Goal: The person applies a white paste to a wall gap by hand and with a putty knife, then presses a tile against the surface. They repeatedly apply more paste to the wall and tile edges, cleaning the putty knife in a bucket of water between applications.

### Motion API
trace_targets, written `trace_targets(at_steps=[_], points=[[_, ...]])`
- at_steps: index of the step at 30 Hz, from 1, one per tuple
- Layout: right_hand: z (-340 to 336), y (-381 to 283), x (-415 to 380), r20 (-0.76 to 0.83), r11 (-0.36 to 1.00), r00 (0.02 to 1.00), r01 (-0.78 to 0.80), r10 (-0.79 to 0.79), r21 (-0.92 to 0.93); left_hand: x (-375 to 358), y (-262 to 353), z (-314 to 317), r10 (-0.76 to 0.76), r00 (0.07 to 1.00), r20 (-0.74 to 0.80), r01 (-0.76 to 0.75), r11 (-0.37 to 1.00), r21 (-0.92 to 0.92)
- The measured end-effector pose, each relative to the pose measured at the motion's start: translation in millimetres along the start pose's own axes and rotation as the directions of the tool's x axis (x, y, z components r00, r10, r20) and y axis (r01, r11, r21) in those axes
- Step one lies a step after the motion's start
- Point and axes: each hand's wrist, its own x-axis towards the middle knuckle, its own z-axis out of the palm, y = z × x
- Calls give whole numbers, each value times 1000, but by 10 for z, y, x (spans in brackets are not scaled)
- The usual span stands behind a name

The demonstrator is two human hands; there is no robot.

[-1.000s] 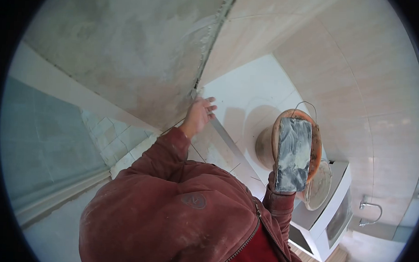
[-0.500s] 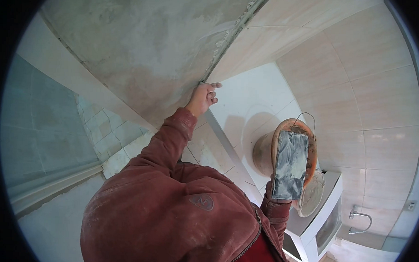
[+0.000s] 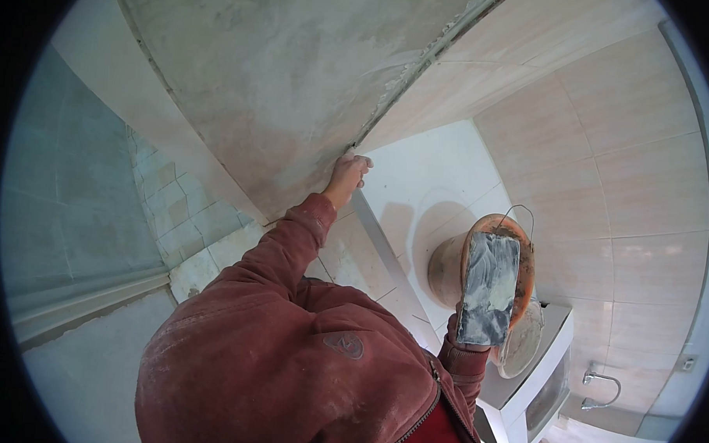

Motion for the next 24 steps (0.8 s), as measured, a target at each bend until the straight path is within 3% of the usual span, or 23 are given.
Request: trace_targets(at_steps=[2,4,5,6,7,8,10,13,15,17,18,19,22,24], points=[[59,36,-47,91,993,994,66,-58,-98,46,-62,54,48,999,-3,-48,998,-35],[87,60,-141,176,974,979,134,-102,-182,58,-176,92,361,932,37,-344,846,406],[74,25,-151,215,960,969,168,-119,-223,-11,-178,89,355,934,38,-338,847,411],[50,-45,-116,254,944,958,203,-135,-261,-103,-191,83,278,950,142,-277,540,795],[110,44,-214,293,925,944,240,-152,-295,-228,-156,96,160,967,199,-214,81,973],[144,5,-116,332,901,927,284,-171,-327,-317,-158,99,156,966,209,-222,74,972],[152,23,-251,386,843,894,379,-228,-382,-444,-162,166,-59,966,252,-251,21,968],[260,68,-167,342,682,857,515,-387,-519,-582,-196,342,-150,917,369,-316,292,903],[351,201,-134,239,523,824,522,-514,-674,-437,-279,376,-321,811,489,-301,487,820],[403,293,-72,149,376,786,441,-600,-815,-399,-46,557,-482,706,519,-215,552,806],[410,347,-232,122,310,773,387,-622,-869,-391,111,716,-558,605,569,-230,562,795],[391,269,97,110,254,769,338,-630,-906,-407,323,872,-617,515,595,-229,570,789],[241,79,-124,125,86,766,230,-630,-969,-534,496,1366,-702,401,588,-174,572,802],[125,-70,-448,161,-22,776,186,-610,-982,-749,525,1663,-699,337,631,-228,589,775]])
